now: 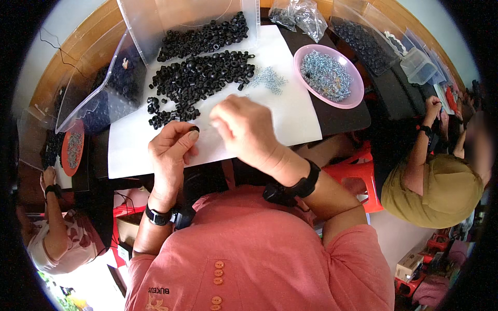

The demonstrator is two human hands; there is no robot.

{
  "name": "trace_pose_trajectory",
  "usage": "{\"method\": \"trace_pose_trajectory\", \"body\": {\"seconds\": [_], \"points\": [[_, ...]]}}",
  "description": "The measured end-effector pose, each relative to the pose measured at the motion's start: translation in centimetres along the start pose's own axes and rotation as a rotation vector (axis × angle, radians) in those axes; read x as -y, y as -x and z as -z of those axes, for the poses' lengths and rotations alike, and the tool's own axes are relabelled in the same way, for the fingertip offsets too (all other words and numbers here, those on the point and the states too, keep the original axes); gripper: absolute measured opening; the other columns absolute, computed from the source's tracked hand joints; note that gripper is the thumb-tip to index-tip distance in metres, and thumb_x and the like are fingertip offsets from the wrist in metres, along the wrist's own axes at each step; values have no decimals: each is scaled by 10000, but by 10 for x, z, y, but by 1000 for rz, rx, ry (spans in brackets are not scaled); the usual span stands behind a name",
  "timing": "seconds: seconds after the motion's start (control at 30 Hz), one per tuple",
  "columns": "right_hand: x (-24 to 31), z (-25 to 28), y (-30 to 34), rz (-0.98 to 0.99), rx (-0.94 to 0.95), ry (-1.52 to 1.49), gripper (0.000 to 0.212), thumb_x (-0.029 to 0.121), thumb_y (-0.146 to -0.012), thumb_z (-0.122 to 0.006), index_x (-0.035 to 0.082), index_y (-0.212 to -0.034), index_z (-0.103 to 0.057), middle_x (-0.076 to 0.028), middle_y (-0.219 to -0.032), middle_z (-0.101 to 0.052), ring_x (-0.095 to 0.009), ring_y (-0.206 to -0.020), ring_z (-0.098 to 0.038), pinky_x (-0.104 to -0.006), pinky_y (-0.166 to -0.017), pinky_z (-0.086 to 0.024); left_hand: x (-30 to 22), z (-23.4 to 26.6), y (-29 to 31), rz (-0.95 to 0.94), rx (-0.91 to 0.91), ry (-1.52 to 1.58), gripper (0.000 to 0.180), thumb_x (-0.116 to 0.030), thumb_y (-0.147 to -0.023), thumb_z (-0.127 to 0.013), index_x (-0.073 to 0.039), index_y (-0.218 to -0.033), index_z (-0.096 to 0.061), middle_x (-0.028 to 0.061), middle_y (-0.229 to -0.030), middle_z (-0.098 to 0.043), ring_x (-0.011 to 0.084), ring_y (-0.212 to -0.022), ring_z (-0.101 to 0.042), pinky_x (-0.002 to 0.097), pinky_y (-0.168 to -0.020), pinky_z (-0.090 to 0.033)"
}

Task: Assembling small black plastic components by hand at a shared workbench.

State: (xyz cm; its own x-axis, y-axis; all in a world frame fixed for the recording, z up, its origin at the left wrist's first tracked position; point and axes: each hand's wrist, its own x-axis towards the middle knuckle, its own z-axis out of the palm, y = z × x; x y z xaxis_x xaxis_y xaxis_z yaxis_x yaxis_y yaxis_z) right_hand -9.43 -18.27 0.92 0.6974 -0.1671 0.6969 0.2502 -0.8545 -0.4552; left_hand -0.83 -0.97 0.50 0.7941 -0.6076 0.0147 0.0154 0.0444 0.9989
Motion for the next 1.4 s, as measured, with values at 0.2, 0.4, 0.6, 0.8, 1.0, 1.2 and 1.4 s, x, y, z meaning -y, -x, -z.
{"method": "trace_pose_trajectory", "body": {"seconds": [0.2,0.4,0.6,0.8,1.0,1.2,1.4], "points": [[-42,28,-10,-160,230,712,97,112,-747,-707,60,-812,-656,-87,-808,-617,-300,-811,-631,-433,-697,-489,14,2,-1,-273,21,-303,74,32,-853,-684,22,-920,-654,-2,-771,-560,63,-647,-526,206,-571,-405],[-42,28,-18,-102,71,503,118,87,-765,-728,110,-862,-666,-67,-816,-619,-300,-779,-621,-414,-684,-489,9,-6,3,-454,15,-671,131,40,-815,-685,8,-934,-640,89,-831,-581,197,-668,-606,276,-618,-483],[-45,21,-19,-42,113,491,94,100,-772,-717,118,-837,-651,-60,-810,-587,-273,-846,-607,-412,-715,-447,10,-1,2,-491,36,-711,160,21,-799,-687,-19,-941,-625,104,-877,-588,291,-724,-646,357,-640,-525],[-24,-10,-22,105,218,430,88,111,-758,-697,87,-821,-642,-55,-859,-578,-264,-865,-576,-406,-758,-440,13,-4,1,-499,21,-715,163,-7,-784,-700,-38,-922,-620,95,-884,-588,315,-717,-639,387,-614,-526],[-27,-12,-19,88,345,434,57,58,-780,-617,58,-834,-636,-81,-911,-595,-276,-916,-563,-408,-833,-428,17,-1,-1,-501,9,-664,172,-3,-771,-699,-38,-920,-620,99,-880,-590,315,-690,-635,390,-597,-524],[-31,-9,-16,130,165,263,156,-44,-741,-621,53,-863,-622,-97,-867,-609,-273,-843,-604,-378,-767,-478,15,-11,-7,-574,-53,-777,192,16,-763,-683,-32,-940,-624,119,-880,-594,307,-597,-606,384,-540,-506],[-35,12,-27,-502,74,-719,180,-66,-851,-605,27,-1003,-622,-32,-871,-637,-139,-781,-630,-275,-704,-525,-6,-15,-10,-521,-53,-582,189,57,-776,-684,-14,-944,-634,87,-858,-598,169,-539,-559,287,-510,-472]]}}
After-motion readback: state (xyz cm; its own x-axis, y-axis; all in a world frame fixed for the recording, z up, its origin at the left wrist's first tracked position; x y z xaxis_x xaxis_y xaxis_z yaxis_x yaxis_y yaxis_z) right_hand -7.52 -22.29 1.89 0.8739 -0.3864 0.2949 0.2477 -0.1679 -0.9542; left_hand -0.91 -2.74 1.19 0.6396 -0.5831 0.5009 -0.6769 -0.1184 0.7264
